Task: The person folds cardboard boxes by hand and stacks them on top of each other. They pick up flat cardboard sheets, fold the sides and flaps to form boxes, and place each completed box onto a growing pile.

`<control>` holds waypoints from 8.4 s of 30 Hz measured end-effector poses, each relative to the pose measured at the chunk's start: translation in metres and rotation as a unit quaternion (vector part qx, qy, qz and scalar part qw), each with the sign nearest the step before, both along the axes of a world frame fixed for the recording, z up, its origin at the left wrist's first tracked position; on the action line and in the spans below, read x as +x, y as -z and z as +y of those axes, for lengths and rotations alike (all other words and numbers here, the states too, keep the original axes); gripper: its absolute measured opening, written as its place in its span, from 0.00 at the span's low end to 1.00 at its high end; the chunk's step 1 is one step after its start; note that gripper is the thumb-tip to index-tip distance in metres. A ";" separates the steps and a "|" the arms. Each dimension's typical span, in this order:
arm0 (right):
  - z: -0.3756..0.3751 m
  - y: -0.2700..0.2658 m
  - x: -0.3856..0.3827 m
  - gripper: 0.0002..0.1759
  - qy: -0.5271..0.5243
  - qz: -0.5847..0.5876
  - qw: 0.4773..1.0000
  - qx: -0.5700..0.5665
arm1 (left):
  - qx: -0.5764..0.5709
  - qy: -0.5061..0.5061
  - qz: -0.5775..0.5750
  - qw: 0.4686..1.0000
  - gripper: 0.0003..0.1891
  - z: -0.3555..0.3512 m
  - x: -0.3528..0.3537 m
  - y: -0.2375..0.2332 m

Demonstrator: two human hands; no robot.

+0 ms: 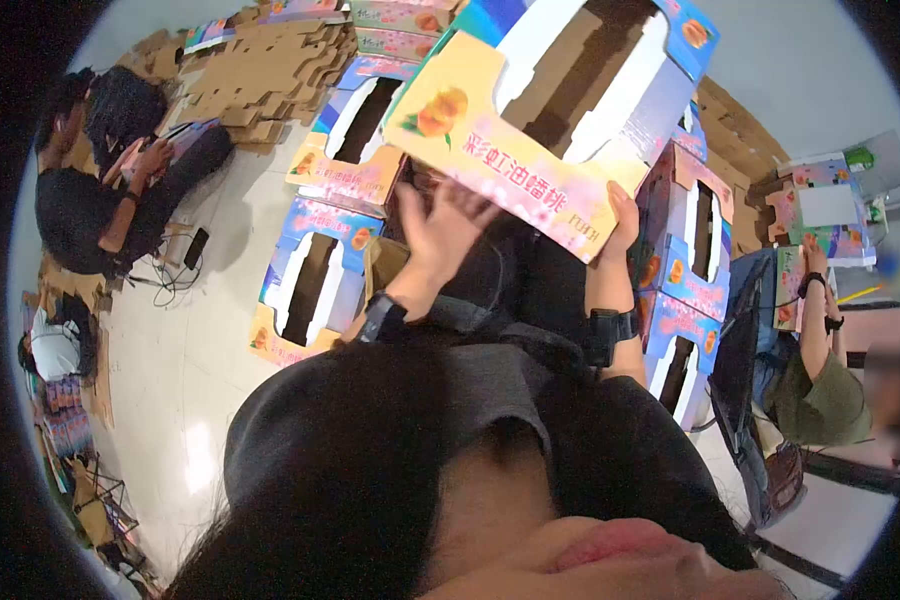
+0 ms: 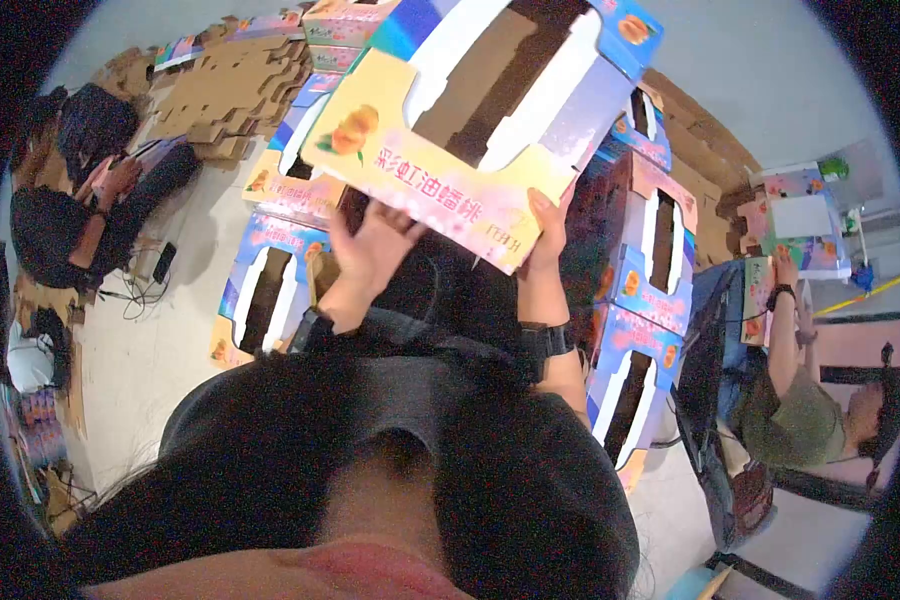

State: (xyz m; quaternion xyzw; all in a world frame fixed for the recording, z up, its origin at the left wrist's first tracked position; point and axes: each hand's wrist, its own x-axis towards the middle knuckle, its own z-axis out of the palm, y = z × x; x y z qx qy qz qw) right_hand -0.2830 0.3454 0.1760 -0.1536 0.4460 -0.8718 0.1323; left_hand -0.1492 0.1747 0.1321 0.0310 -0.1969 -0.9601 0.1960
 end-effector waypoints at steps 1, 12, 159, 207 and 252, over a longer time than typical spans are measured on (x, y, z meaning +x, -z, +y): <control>0.011 0.002 -0.009 0.29 -0.008 0.000 1.000 0.004 | 0.089 -0.015 -0.001 0.996 0.51 -0.008 0.004 -0.003; 0.084 -0.046 0.025 0.60 -0.034 0.058 0.982 0.175 | -0.280 0.031 -0.100 0.954 0.47 -0.044 0.044 -0.016; 0.259 0.001 -0.064 0.40 0.590 0.362 0.449 0.565 | -0.709 -0.047 0.179 0.681 0.41 0.160 -0.115 0.010; 0.010 0.032 -0.004 0.16 -0.006 0.156 0.962 0.223 | -0.915 -0.247 -0.062 0.314 0.43 -0.092 0.064 -0.190; -0.150 0.022 0.072 0.51 -0.241 0.067 0.965 0.074 | -0.131 -0.191 -0.156 0.960 0.27 -0.129 0.090 -0.055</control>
